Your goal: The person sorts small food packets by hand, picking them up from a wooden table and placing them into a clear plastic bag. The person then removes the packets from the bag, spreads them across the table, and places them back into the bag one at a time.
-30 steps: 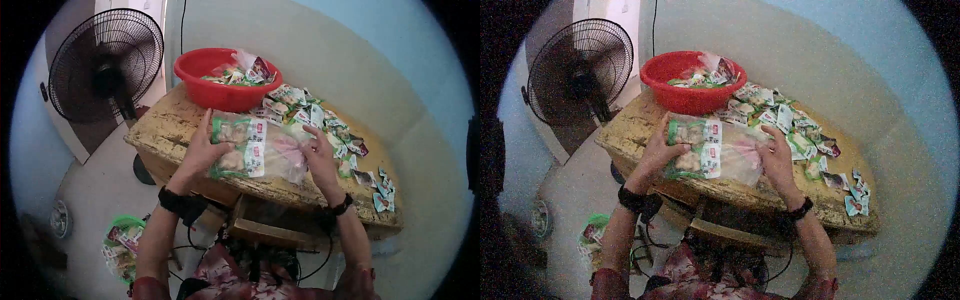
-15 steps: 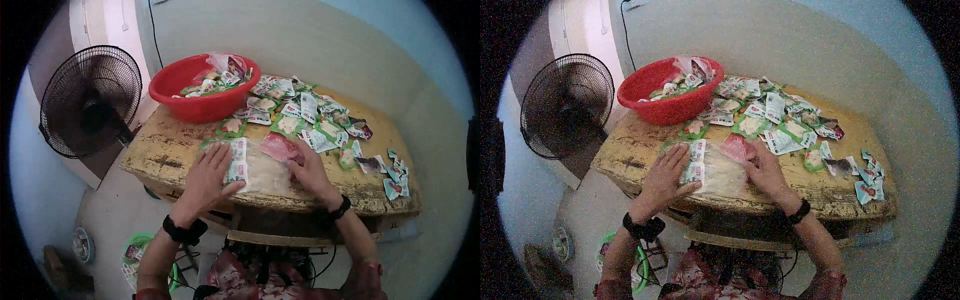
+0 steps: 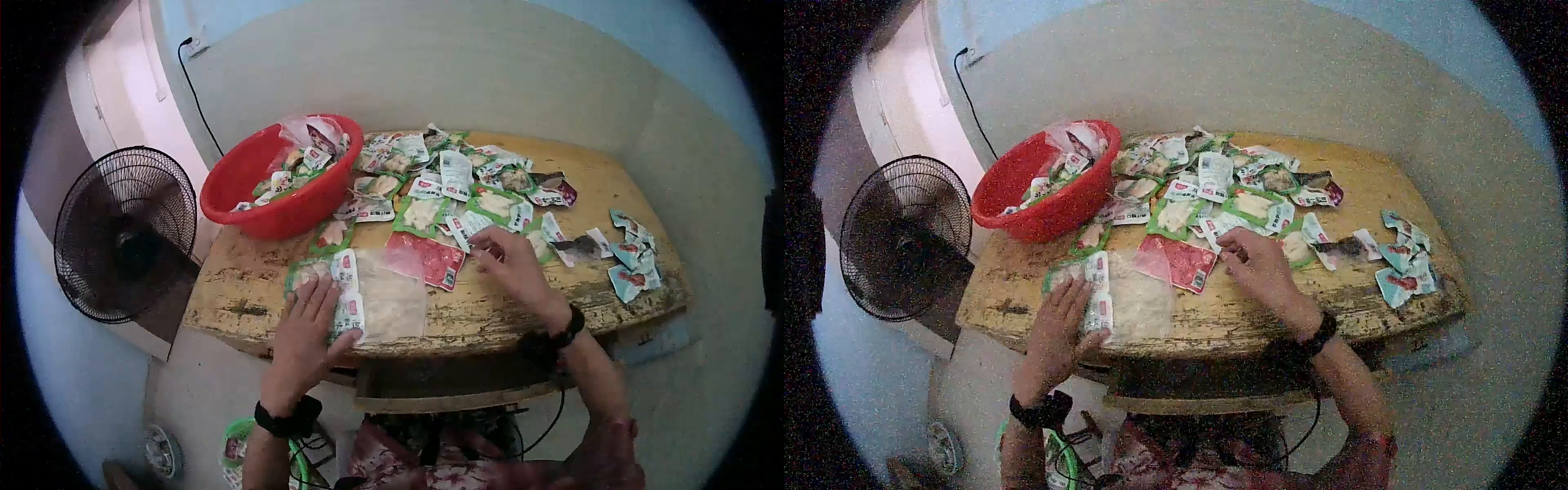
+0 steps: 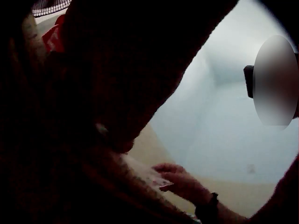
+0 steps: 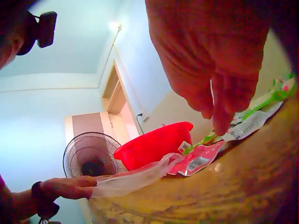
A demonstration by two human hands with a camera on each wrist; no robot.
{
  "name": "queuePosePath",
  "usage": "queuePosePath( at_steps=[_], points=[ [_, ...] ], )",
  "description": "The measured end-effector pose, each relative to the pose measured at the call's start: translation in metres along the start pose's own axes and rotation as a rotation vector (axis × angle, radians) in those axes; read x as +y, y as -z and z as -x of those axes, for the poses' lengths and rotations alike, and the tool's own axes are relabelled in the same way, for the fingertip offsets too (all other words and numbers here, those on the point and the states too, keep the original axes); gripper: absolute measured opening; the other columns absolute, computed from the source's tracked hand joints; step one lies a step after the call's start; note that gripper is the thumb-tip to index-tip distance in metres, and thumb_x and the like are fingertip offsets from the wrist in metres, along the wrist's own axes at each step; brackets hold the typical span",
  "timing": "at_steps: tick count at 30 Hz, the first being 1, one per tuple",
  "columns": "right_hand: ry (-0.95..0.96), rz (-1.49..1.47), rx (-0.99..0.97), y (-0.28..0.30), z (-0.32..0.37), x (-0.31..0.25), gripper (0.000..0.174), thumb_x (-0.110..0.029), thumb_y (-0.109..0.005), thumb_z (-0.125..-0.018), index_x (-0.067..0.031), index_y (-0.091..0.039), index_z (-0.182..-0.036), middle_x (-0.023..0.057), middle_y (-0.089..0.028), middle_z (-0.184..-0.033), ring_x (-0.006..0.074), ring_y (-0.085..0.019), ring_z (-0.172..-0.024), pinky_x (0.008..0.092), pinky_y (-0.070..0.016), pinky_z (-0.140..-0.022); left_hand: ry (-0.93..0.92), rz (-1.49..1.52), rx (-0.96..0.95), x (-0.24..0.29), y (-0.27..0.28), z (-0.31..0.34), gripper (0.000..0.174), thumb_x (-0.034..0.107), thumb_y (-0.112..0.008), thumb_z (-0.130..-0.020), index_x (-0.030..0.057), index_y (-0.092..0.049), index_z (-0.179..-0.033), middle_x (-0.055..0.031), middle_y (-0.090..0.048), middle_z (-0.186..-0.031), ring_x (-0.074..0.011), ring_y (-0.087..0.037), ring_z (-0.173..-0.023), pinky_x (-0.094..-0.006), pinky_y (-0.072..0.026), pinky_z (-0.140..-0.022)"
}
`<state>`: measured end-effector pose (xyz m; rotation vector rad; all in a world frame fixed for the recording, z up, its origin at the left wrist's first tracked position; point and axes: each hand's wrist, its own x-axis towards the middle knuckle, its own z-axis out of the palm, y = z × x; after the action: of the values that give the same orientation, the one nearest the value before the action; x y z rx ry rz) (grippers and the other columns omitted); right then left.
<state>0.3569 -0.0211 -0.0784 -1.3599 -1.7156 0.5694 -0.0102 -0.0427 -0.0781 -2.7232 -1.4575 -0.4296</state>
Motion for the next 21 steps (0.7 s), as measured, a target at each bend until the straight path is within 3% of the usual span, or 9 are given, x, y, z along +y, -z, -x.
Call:
queuePosePath(
  at_steps=[2, 3, 6, 10, 11, 13, 15, 19, 21],
  points=[
    [0.090, 0.170, -0.011, 0.000, -0.006, -0.005, 0.020, -0.016, -0.067, -0.094, -0.0056, -0.065, -0.112, 0.0113, -0.070, -0.100, 0.0223, -0.070, -0.085, 0.0352, -0.0560, -0.072, 0.047, -0.009, -0.016, 0.006, 0.002, -0.002, 0.075, 0.048, -0.062, -0.094, 0.0007, -0.041, -0.149, -0.0193, -0.038, -0.156, -0.0363, -0.029, -0.149, -0.0497, -0.0212, -0.122],
    [0.111, 0.211, -0.022, -0.001, -0.008, -0.009, 0.019, -0.020, -0.067, -0.093, -0.0078, -0.065, -0.109, 0.0123, -0.068, -0.100, 0.0292, -0.068, -0.092, 0.0406, -0.0549, -0.077, 0.045, -0.003, 0.000, 0.005, 0.001, -0.002, 0.075, 0.049, -0.061, -0.094, 0.0006, -0.042, -0.148, -0.0183, -0.040, -0.156, -0.0358, -0.031, -0.148, -0.0503, -0.0216, -0.122],
    [0.211, 0.389, 0.012, -0.009, -0.018, -0.006, 0.020, -0.014, -0.069, -0.089, -0.0047, -0.067, -0.107, 0.0100, -0.069, -0.100, 0.0229, -0.068, -0.087, 0.0341, -0.0546, -0.079, 0.056, 0.016, 0.057, 0.008, 0.004, 0.001, 0.073, 0.046, -0.062, -0.094, 0.0002, -0.043, -0.148, -0.0179, -0.041, -0.155, -0.0361, -0.032, -0.147, -0.0516, -0.0224, -0.120],
    [0.192, 0.577, -0.064, -0.012, -0.026, -0.015, 0.036, -0.036, -0.073, -0.088, -0.0068, -0.067, -0.108, 0.0114, -0.065, -0.102, 0.0277, -0.063, -0.100, 0.0417, -0.0525, -0.083, 0.111, 0.131, 0.208, 0.024, 0.021, 0.012, 0.070, 0.035, -0.065, -0.094, 0.0006, -0.039, -0.150, -0.0193, -0.038, -0.157, -0.0375, -0.030, -0.148, -0.0517, -0.0228, -0.120],
    [0.207, 0.630, -0.075, -0.013, -0.026, -0.014, 0.041, -0.040, -0.073, -0.086, -0.0064, -0.066, -0.108, 0.0118, -0.064, -0.103, 0.0290, -0.061, -0.102, 0.0425, -0.0520, -0.083, 0.096, 0.176, 0.303, 0.030, 0.024, 0.017, 0.068, 0.020, -0.070, -0.091, 0.0006, -0.040, -0.149, -0.0205, -0.042, -0.154, -0.0398, -0.037, -0.144, -0.0512, -0.0292, -0.117],
    [0.239, 0.737, -0.104, -0.018, -0.024, -0.013, 0.053, -0.050, -0.074, -0.083, -0.0056, -0.065, -0.110, 0.0127, -0.060, -0.106, 0.0315, -0.057, -0.107, 0.0441, -0.0509, -0.084, 0.064, 0.282, 0.415, 0.041, 0.021, 0.023, 0.064, 0.013, -0.071, -0.089, 0.0001, -0.044, -0.145, -0.0203, -0.046, -0.149, -0.0405, -0.043, -0.139, -0.0502, -0.0345, -0.114],
    [0.230, 0.797, -0.137, -0.018, -0.025, -0.021, 0.058, -0.052, -0.075, -0.079, -0.0039, -0.063, -0.109, 0.0135, -0.057, -0.107, 0.0327, -0.055, -0.108, 0.0444, -0.0508, -0.084, 0.091, 0.372, 0.461, 0.059, 0.016, 0.024, 0.057, 0.004, -0.073, -0.084, -0.0007, -0.053, -0.137, -0.0196, -0.055, -0.140, -0.0401, -0.052, -0.129, -0.0475, -0.0435, -0.107],
    [0.213, 0.755, -0.178, -0.017, -0.028, -0.021, 0.057, -0.051, -0.078, -0.077, -0.0024, -0.061, -0.102, 0.0146, -0.056, -0.106, 0.0342, -0.054, -0.107, 0.0443, -0.0506, -0.085, -0.093, 0.475, 0.379, 0.087, 0.005, 0.009, 0.055, 0.006, -0.076, -0.082, -0.0005, -0.057, -0.134, -0.0195, -0.057, -0.136, -0.0374, -0.057, -0.123, -0.0444, -0.0471, -0.103],
    [0.173, 0.644, -0.113, -0.018, -0.021, -0.016, 0.046, -0.040, -0.080, -0.079, -0.0031, -0.059, -0.097, 0.0124, -0.058, -0.101, 0.0301, -0.058, -0.099, 0.0411, -0.0511, -0.079, -0.077, 0.479, 0.359, 0.095, 0.002, 0.002, 0.054, 0.005, -0.073, -0.085, 0.0012, -0.055, -0.136, -0.0206, -0.055, -0.138, -0.0369, -0.058, -0.120, -0.0454, -0.0480, -0.102]
  ],
)
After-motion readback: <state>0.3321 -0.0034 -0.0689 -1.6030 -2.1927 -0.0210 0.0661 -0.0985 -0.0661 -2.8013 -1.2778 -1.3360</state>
